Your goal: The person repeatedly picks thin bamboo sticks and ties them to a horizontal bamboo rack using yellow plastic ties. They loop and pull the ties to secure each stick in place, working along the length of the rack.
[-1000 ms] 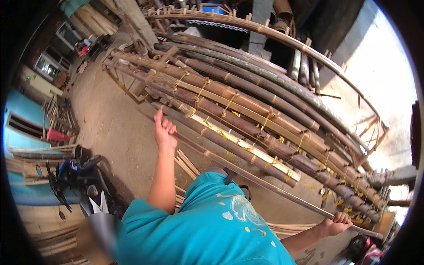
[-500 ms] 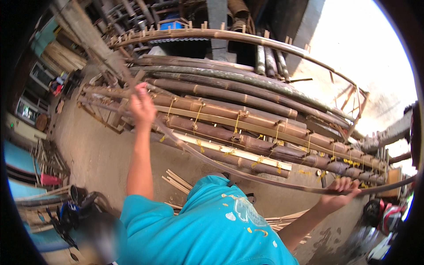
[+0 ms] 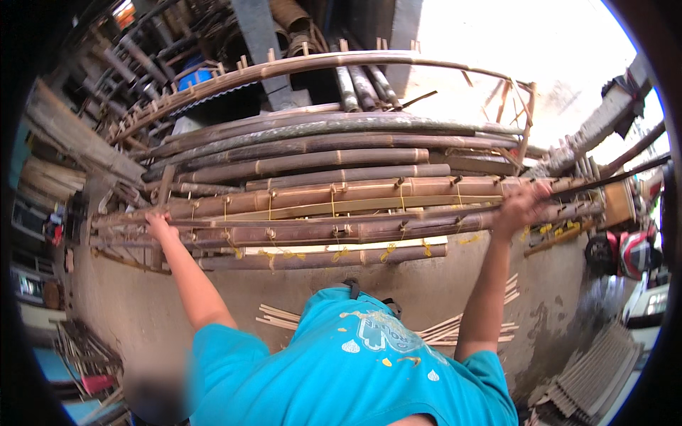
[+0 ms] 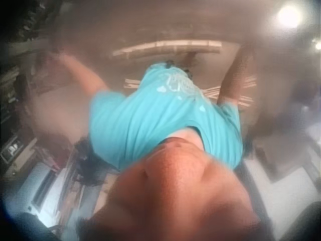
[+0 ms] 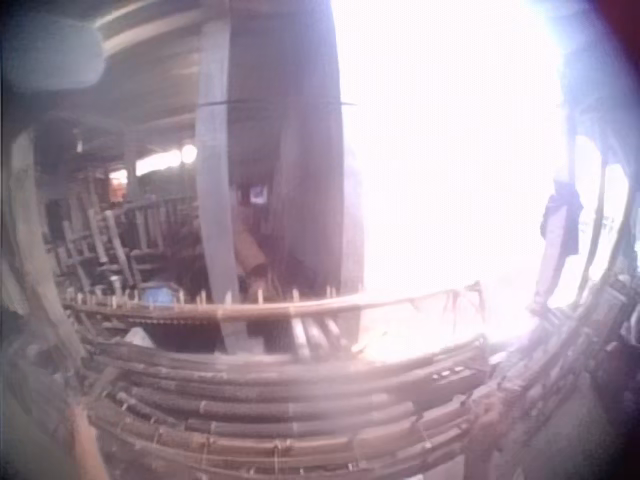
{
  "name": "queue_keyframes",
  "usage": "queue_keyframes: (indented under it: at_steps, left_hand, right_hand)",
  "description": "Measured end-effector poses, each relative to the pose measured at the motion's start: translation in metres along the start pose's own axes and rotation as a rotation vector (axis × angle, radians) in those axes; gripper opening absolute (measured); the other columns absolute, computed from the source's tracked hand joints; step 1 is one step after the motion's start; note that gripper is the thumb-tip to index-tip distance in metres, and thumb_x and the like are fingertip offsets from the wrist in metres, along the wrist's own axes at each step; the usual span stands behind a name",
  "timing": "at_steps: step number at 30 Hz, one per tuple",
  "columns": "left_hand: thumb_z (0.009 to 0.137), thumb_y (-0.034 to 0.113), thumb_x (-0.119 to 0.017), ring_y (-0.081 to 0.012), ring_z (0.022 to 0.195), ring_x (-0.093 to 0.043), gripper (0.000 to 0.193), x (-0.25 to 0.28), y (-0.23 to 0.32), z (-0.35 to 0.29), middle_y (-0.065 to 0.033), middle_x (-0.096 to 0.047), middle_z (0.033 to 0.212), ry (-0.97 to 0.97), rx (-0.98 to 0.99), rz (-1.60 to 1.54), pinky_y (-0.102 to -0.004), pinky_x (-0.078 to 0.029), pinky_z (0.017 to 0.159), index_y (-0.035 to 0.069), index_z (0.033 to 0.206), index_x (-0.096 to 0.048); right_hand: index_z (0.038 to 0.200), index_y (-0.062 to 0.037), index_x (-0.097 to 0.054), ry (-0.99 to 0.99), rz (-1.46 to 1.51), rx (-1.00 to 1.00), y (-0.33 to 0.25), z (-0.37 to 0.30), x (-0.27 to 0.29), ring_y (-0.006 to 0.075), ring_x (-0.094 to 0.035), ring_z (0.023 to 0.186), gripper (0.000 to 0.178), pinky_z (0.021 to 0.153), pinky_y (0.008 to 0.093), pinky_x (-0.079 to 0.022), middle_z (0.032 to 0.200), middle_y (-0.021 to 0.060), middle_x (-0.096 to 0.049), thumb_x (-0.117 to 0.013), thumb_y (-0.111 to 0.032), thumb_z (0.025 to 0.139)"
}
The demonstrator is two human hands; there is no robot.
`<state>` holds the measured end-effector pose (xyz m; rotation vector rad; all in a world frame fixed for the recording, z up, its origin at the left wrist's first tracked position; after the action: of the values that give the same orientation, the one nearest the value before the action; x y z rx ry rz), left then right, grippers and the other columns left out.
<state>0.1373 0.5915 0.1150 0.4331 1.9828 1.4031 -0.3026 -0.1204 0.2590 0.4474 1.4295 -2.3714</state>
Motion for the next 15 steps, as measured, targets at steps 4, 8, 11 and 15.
queue_keyframes:
  at_steps: [4,8,11,15]
  left_hand:
    - [0.101,0.032,-0.047,-0.0242,0.078,-0.057,0.05,0.062,-0.056,0.125,-0.0182,-0.055,0.117,-0.095,0.069,-0.035,-0.0356,-0.052,0.07,-0.003,0.136,-0.037]
    - [0.097,0.035,-0.052,-0.0447,0.133,-0.035,0.07,-0.013,-0.09,-0.022,-0.0318,-0.034,0.145,0.146,-0.195,1.095,-0.0492,-0.033,0.108,-0.003,0.148,-0.024]
    - [0.096,0.02,-0.056,-0.0345,0.122,-0.049,0.037,-0.1,-0.086,-0.186,-0.022,-0.053,0.129,-0.674,-0.949,0.784,-0.0442,-0.038,0.104,-0.001,0.126,-0.054]
    - [0.098,0.033,-0.056,-0.0255,0.1,-0.065,0.042,-0.137,-0.149,-0.433,-0.0183,-0.067,0.109,-1.663,-0.54,0.502,-0.0353,-0.049,0.091,0.0,0.122,-0.061]
  right_hand:
    - [0.099,-0.0136,-0.04,-0.008,0.245,-0.248,0.049,-0.008,-0.06,0.0041,-0.029,0.046,0.03,0.038,0.0218,-0.028,0.059,-0.0057,-0.032,-0.041,-0.043,0.103]
    - [0.1,-0.0117,-0.037,0.08,0.19,-0.296,0.088,-0.007,-0.04,0.0042,-0.027,0.044,0.027,0.037,0.0219,-0.024,0.057,-0.0048,-0.031,-0.039,-0.039,0.105]
    - [0.099,-0.0116,-0.038,0.114,0.2,-0.33,0.118,-0.01,-0.029,0.0049,-0.027,0.044,0.026,0.037,0.0229,-0.024,0.057,-0.005,-0.03,-0.039,-0.037,0.105]
    - [0.101,-0.0129,-0.041,0.089,0.245,-0.4,0.129,-0.017,-0.025,0.0063,-0.035,0.048,0.029,0.042,0.024,-0.03,0.062,-0.0041,-0.035,-0.043,-0.042,0.103]
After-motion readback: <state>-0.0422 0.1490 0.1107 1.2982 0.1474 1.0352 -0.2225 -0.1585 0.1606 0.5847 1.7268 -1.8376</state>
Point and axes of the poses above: each hand's wrist, its own z-axis towards the middle knuckle, its own x-axis out of the back of the hand, y = z × x, the point moved 5 cm from there along z, towards the middle knuckle
